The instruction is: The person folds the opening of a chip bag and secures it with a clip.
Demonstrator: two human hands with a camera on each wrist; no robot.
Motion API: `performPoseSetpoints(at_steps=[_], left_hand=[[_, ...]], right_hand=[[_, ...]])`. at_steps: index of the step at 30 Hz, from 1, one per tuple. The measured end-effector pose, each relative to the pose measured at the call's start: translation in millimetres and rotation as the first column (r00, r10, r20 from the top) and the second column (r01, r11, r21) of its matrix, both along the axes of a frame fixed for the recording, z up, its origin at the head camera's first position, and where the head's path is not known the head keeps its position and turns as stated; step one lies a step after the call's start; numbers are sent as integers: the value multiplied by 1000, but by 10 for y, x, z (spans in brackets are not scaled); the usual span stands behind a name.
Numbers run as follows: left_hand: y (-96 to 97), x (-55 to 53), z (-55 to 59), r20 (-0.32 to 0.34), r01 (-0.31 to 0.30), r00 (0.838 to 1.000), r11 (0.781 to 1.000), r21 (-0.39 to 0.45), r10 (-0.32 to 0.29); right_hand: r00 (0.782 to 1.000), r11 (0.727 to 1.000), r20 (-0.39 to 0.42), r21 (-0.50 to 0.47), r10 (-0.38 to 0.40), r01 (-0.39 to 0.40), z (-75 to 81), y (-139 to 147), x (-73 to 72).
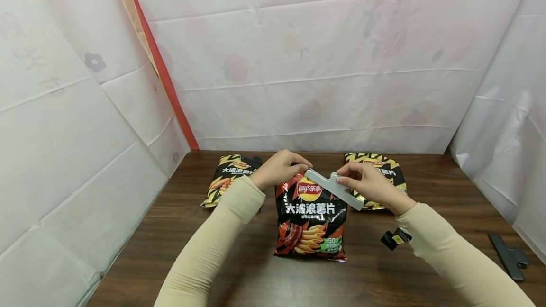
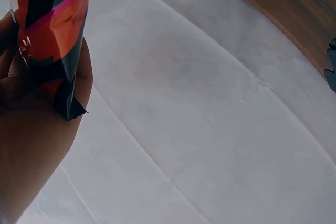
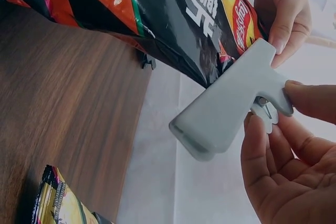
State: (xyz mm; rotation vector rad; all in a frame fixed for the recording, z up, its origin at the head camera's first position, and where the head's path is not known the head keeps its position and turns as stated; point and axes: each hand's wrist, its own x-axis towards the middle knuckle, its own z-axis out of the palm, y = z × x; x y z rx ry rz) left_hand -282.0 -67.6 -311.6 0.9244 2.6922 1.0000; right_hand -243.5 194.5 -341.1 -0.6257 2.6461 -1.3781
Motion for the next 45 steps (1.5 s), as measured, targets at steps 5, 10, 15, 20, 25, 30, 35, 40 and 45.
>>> performPoseSetpoints(at_steps=[5, 10, 15, 20, 25, 30, 35, 40, 45], left_hand=[[10, 17, 9, -29, -8, 1000, 1000, -8, 8], [-23, 27, -12, -52, -27, 998, 1000, 10, 27], [-114, 42, -54, -58, -75, 995, 995, 71, 79], [-224, 75, -118, -62, -173, 981, 969, 178, 186], [-333, 128, -205, -10, -263, 960, 920, 291, 278], [-433, 200, -329, 63, -304, 950, 866, 396, 305], [-480, 282, -477, 184, -346, 938, 810, 474, 293], [-486, 362, -617, 284, -390, 917, 781, 488, 280], [-464, 416, -752, 332, -425, 898, 767, 481, 289]], right_hand=[[1000, 1000, 8, 2, -6, 6, -8, 8, 0], [1000, 1000, 24, -14, -11, 11, -12, 16, 13], [999, 1000, 37, -29, -12, 13, -18, 28, 26], [999, 999, 45, -40, -24, 25, -43, 27, 24], [997, 998, 58, -40, -49, 51, -76, 23, 9], [996, 997, 71, -48, -60, 63, -101, 28, -11], [995, 996, 84, -63, -61, 67, -123, 31, -20], [995, 994, 83, -83, -64, 71, -113, 27, 13], [993, 992, 84, -94, -79, 87, -147, 22, 14]])
